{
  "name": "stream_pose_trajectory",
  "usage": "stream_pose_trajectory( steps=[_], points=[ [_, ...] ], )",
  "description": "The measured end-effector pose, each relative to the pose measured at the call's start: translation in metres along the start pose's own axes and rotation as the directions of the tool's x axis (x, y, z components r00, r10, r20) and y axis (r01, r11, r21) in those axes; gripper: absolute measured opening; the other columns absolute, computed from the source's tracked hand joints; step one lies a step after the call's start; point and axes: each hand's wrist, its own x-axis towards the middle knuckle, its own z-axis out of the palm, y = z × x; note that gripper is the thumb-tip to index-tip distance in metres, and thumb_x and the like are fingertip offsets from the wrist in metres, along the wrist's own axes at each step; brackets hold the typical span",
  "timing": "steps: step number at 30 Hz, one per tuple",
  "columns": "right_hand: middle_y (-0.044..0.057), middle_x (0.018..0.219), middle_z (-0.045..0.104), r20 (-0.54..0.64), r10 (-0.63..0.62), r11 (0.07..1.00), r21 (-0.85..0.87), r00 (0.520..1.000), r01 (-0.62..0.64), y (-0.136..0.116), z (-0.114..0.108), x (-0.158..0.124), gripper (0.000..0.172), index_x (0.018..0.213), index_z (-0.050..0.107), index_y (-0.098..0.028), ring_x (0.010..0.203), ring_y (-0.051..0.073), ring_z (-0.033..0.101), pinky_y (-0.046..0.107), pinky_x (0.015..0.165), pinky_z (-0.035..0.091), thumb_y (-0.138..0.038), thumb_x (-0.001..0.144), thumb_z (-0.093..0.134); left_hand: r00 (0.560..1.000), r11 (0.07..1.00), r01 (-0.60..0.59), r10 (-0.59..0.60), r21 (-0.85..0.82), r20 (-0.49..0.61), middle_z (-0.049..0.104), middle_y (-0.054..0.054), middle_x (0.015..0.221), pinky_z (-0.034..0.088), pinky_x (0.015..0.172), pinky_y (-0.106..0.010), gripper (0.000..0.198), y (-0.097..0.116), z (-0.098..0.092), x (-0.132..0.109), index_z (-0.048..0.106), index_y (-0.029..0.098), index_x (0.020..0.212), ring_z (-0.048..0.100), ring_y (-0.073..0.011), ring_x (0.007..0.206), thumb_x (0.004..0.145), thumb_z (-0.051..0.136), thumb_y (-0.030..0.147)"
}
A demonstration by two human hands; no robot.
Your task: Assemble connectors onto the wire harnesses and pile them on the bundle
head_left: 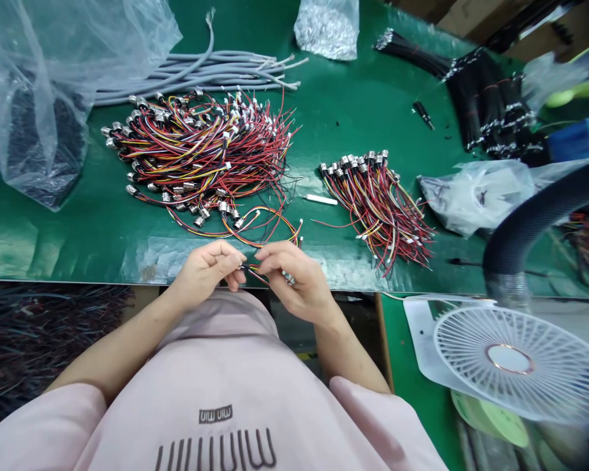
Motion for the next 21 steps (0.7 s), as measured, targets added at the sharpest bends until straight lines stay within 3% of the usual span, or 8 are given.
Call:
stream_pose_trajectory(
  steps=[2,5,9,13,21],
  points=[
    [0.008,0.104,0.063,0.01,-0.017,0.999,-0.045,1.0,0.018,-0.001,-0.002,-0.003,0.025,0.086,0.062,-0.019,0.097,0.015,0.063,0.03,0.082,0.053,-0.003,0.084,0.044,1.0,1.0,0.009,-0.009,-0.008,-0.012,0.069,0.0,0.059,0.051,0.048,-0.019,0.042,-0.001,0.001,0.0,0.063,0.014,0.084,0.062,-0.0101,0.047,0.074,0.074,0.053],
    [0.01,0.107,0.063,0.027,-0.041,0.993,-0.111,0.999,0.044,-0.003,0.0,-0.007,0.014,0.093,0.062,-0.019,0.099,0.018,0.063,0.032,0.082,0.055,-0.011,0.083,0.055,1.0,1.0,0.012,-0.012,0.014,-0.021,0.069,-0.001,0.059,0.051,0.049,-0.02,0.041,-0.001,0.002,0.001,0.063,0.014,0.084,0.062,-0.0104,0.048,0.075,0.074,0.052],
    [0.008,0.1,0.065,-0.039,-0.06,0.968,-0.245,0.997,0.049,-0.006,0.009,-0.007,0.012,0.092,0.06,-0.021,0.095,0.018,0.064,0.031,0.079,0.055,-0.012,0.085,0.055,1.0,0.999,0.004,-0.003,0.039,-0.015,0.069,-0.001,0.061,0.053,0.051,-0.021,0.04,0.0,0.001,0.001,0.061,0.014,0.087,0.063,-0.0111,0.049,0.076,0.072,0.051],
    [0.006,0.092,0.065,-0.085,-0.046,0.974,-0.225,0.995,0.026,-0.006,0.011,-0.005,0.012,0.085,0.058,-0.021,0.087,0.015,0.064,0.028,0.074,0.054,-0.01,0.086,0.053,1.0,0.999,0.005,-0.006,0.048,0.015,0.073,-0.002,0.069,0.055,0.056,-0.023,0.038,0.003,-0.001,-0.002,0.06,0.015,0.095,0.067,-0.0127,0.056,0.077,0.073,0.046],
    [0.006,0.088,0.064,-0.129,-0.089,0.957,-0.287,0.988,0.048,-0.006,0.021,-0.003,0.012,0.083,0.056,-0.021,0.084,0.015,0.062,0.027,0.071,0.052,-0.009,0.086,0.053,0.999,0.997,0.033,-0.036,0.072,0.036,0.071,-0.002,0.062,0.054,0.052,-0.022,0.039,0.005,0.003,-0.002,0.061,0.014,0.079,0.064,-0.0114,0.052,0.073,0.075,0.05]
  ],
)
